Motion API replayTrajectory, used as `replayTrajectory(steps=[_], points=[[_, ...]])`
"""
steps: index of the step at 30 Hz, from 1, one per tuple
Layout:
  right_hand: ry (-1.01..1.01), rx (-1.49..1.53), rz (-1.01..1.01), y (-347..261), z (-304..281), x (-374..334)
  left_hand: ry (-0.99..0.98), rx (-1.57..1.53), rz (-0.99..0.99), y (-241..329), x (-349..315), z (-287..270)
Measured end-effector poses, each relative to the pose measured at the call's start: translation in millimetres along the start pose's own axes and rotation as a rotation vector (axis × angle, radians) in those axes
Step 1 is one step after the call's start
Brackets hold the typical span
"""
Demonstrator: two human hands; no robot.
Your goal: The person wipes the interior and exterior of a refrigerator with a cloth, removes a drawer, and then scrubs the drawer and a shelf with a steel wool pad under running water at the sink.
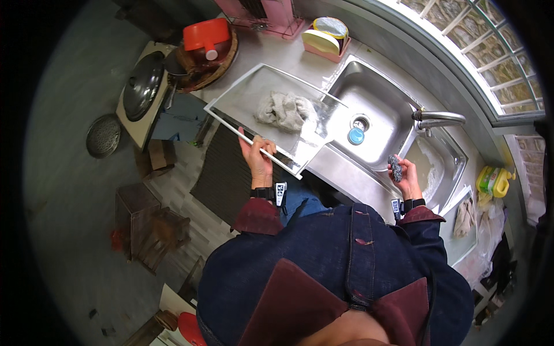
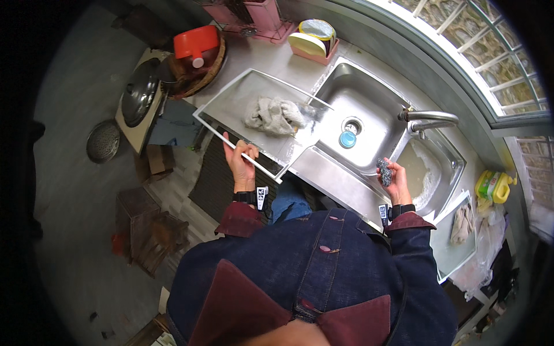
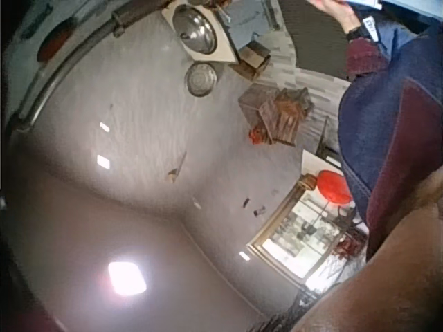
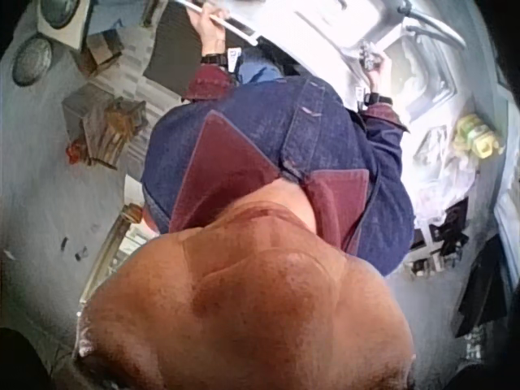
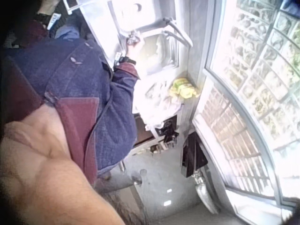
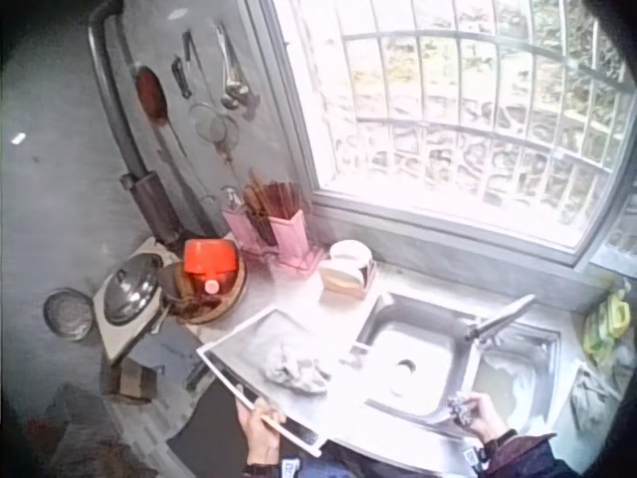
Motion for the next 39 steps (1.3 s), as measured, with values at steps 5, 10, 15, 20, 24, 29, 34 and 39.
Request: replayTrajectory(steps=[5,10,15,20,24,29,34,39], points=[[-0.044,-0.06,-0.056,-15.1,-9.7,-20.8,-0.033,0.014,0.035,-11.8,3.8,-28.1],[-0.025,-0.116,-0.093,-25.8,-19.9,-43.6,-0.001,0.052,0.06,-15.6,10.9,-49.0],[0.042,-0.13,-0.099,-25.5,-31.8,-58.4,-0.003,0.075,0.05,-21.5,22.1,-73.3],[0.069,-0.062,-0.126,-21.3,-40.1,-63.9,-0.049,0.071,-0.048,-34.6,39.2,-112.1],[0.076,0.069,-0.111,-27.3,-46.7,-73.2,-0.157,0.133,-0.211,-35.8,47.6,-148.1],[0.039,-0.134,-0.29,-53.1,-67.6,-101.1,-0.197,0.253,-0.515,-25.7,66.1,-196.1],[0.188,0.024,-0.445,-49.4,-113.8,-152.9,-0.02,0.329,-0.802,-9.4,90.5,-226.8],[0.303,0.175,-0.575,-17.9,-154.4,-211.5,-0.14,0.452,-0.972,18.2,101.0,-214.7]])
Point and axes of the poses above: each hand's wrist, its own x-axis towards the middle knuckle, its own z-axis out of the palm, y = z × x, the point moved 4 cm from there along x, towards the middle knuckle, and after that the axes turned 14 degrees about -y, right-handed, at the moved point
